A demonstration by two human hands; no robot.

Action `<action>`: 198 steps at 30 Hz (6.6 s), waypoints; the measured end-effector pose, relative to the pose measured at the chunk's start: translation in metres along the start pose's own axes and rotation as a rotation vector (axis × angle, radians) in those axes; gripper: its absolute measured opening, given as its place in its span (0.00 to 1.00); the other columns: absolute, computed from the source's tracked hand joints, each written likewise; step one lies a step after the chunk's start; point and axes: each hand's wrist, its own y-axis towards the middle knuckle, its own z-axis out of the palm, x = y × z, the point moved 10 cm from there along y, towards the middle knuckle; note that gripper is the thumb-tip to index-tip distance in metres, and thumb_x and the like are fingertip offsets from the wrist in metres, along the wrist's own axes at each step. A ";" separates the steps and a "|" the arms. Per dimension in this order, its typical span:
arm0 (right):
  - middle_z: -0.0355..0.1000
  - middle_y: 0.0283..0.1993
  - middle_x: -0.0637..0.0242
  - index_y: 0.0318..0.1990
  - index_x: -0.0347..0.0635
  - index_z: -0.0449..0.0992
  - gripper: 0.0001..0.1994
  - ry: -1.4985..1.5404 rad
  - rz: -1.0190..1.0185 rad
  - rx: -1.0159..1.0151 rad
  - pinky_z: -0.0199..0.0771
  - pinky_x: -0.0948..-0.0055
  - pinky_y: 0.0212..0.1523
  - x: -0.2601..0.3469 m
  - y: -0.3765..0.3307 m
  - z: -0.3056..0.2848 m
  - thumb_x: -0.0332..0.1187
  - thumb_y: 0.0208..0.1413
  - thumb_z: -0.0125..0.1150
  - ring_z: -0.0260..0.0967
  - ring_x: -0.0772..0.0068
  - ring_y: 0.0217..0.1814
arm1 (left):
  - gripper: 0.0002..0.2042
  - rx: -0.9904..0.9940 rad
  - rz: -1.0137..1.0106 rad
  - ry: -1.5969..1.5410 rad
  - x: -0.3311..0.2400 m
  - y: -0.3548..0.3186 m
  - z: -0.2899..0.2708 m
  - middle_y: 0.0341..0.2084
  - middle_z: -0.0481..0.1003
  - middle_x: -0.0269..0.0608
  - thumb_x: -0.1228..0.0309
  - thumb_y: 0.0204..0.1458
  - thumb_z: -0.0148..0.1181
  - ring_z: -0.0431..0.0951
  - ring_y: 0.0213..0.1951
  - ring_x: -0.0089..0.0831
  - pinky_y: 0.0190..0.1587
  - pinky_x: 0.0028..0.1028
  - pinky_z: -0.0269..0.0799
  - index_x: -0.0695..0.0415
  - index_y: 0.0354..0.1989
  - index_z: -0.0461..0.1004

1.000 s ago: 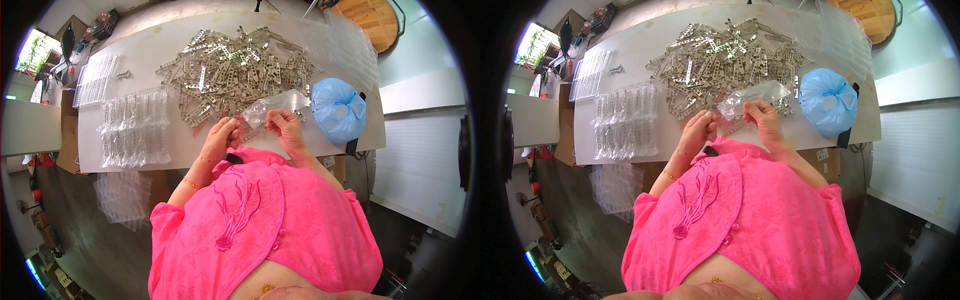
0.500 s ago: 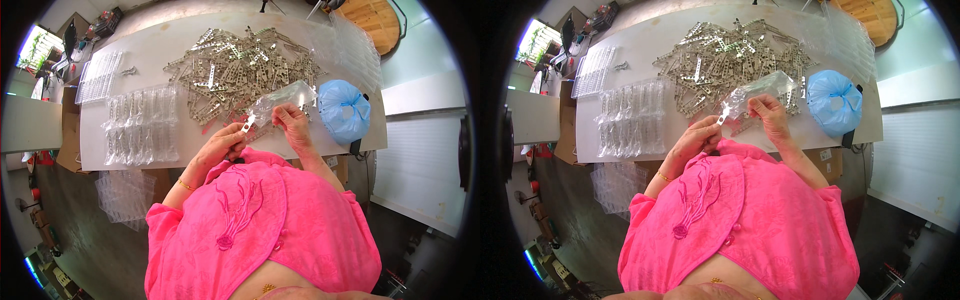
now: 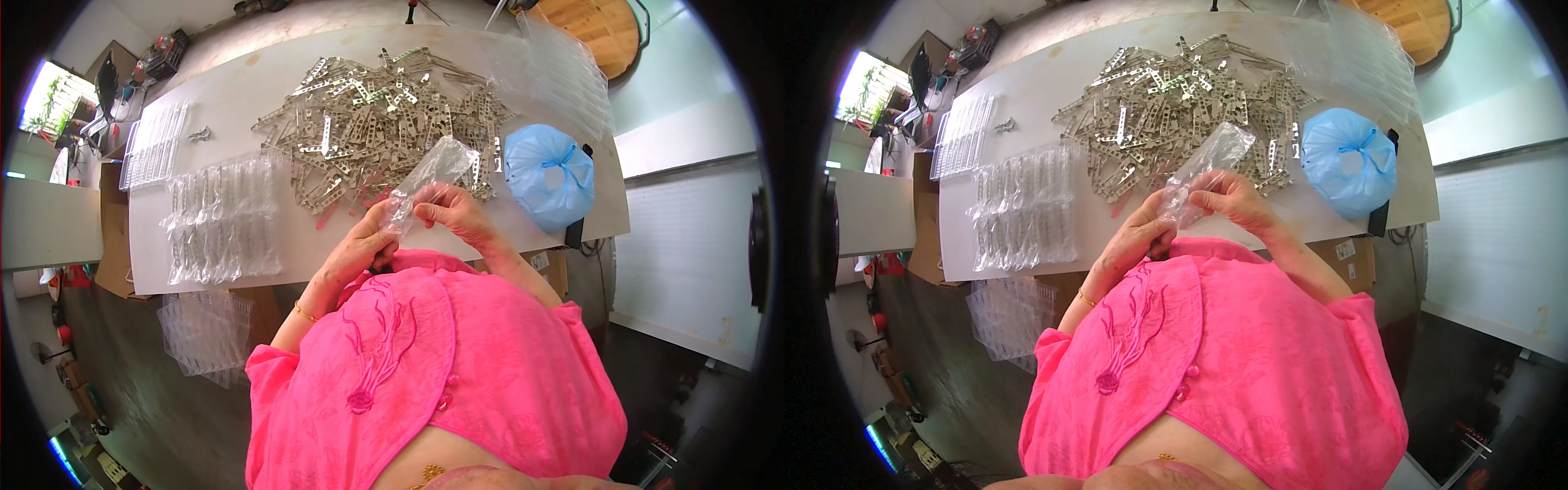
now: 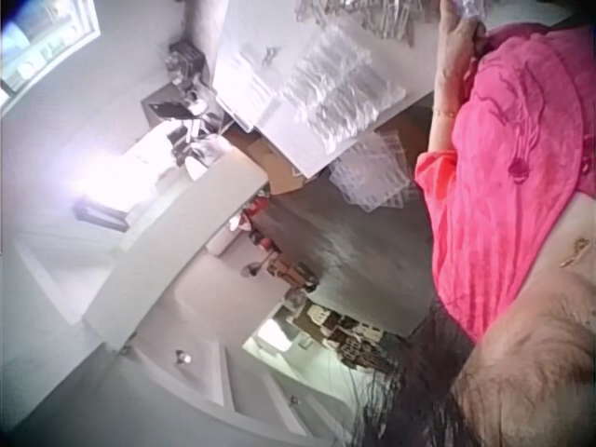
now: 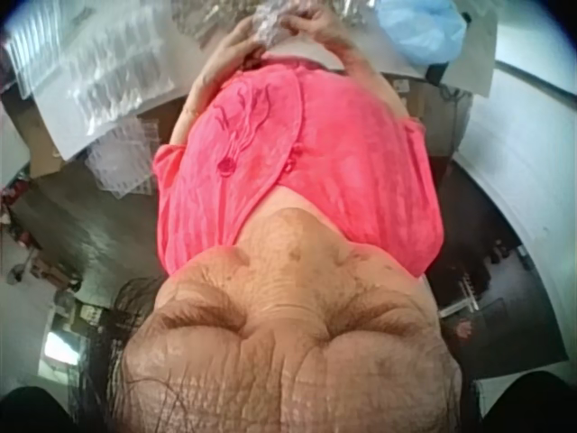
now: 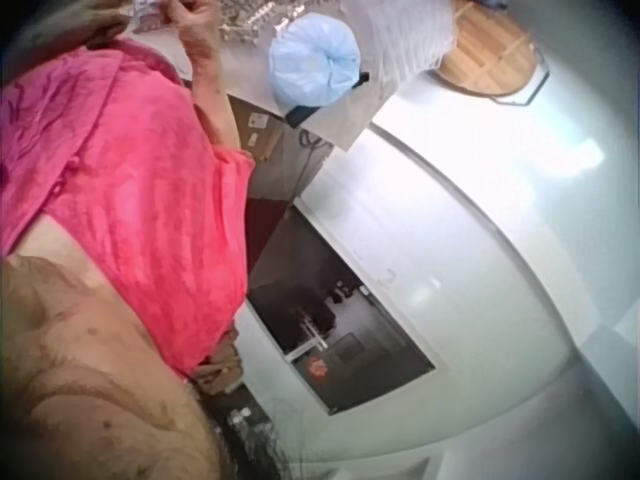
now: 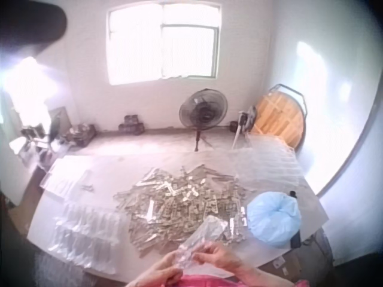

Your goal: Manually sort and pack metal hardware components into plastic bags.

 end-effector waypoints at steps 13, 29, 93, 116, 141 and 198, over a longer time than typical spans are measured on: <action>0.74 0.37 0.71 0.50 0.38 0.76 0.16 -0.195 0.132 0.280 0.69 0.79 0.34 -0.008 -0.017 -0.010 0.32 0.55 0.67 0.66 0.82 0.34 | 0.29 0.002 -0.044 0.022 0.024 0.026 0.023 0.17 0.61 0.29 0.67 0.56 0.46 0.59 0.19 0.19 0.24 0.22 0.53 0.56 0.68 0.49; 0.75 0.41 0.70 0.51 0.40 0.73 0.20 -0.203 0.292 0.379 0.70 0.76 0.40 -0.037 -0.011 0.029 0.37 0.53 0.69 0.69 0.81 0.38 | 0.10 -0.214 0.019 0.224 0.018 0.013 -0.013 0.25 0.66 0.32 0.64 0.63 0.46 0.66 0.25 0.19 0.26 0.22 0.63 0.58 0.43 0.62; 0.71 0.27 0.70 0.37 0.43 0.70 0.08 0.368 0.160 0.075 0.69 0.77 0.23 -0.016 -0.008 -0.004 0.37 0.65 0.53 0.67 0.81 0.22 | 0.09 -0.120 0.112 -0.027 -0.007 0.002 -0.028 0.31 0.77 0.38 0.70 0.61 0.56 0.79 0.34 0.25 0.41 0.24 0.74 0.60 0.45 0.71; 0.68 0.26 0.71 0.38 0.42 0.71 0.08 0.507 0.179 0.085 0.60 0.79 0.17 -0.039 -0.011 0.020 0.37 0.65 0.53 0.61 0.83 0.17 | 0.08 -0.009 0.136 0.081 -0.010 -0.011 -0.028 0.26 0.75 0.36 0.68 0.62 0.56 0.78 0.29 0.24 0.34 0.25 0.74 0.61 0.38 0.68; 0.72 0.25 0.70 0.37 0.45 0.70 0.07 0.471 0.173 0.043 0.68 0.76 0.21 -0.026 -0.021 -0.032 0.36 0.65 0.54 0.67 0.80 0.19 | 0.06 -0.254 0.292 0.064 0.006 0.009 -0.015 0.26 0.73 0.35 0.71 0.63 0.53 0.75 0.27 0.22 0.32 0.22 0.71 0.61 0.39 0.68; 0.72 0.30 0.69 0.44 0.41 0.69 0.06 -0.057 -0.037 0.183 0.68 0.82 0.28 -0.002 -0.017 0.013 0.33 0.65 0.53 0.68 0.82 0.26 | 0.06 -0.238 0.252 0.376 0.013 0.019 -0.004 0.26 0.75 0.34 0.69 0.61 0.55 0.72 0.27 0.23 0.33 0.24 0.69 0.57 0.43 0.74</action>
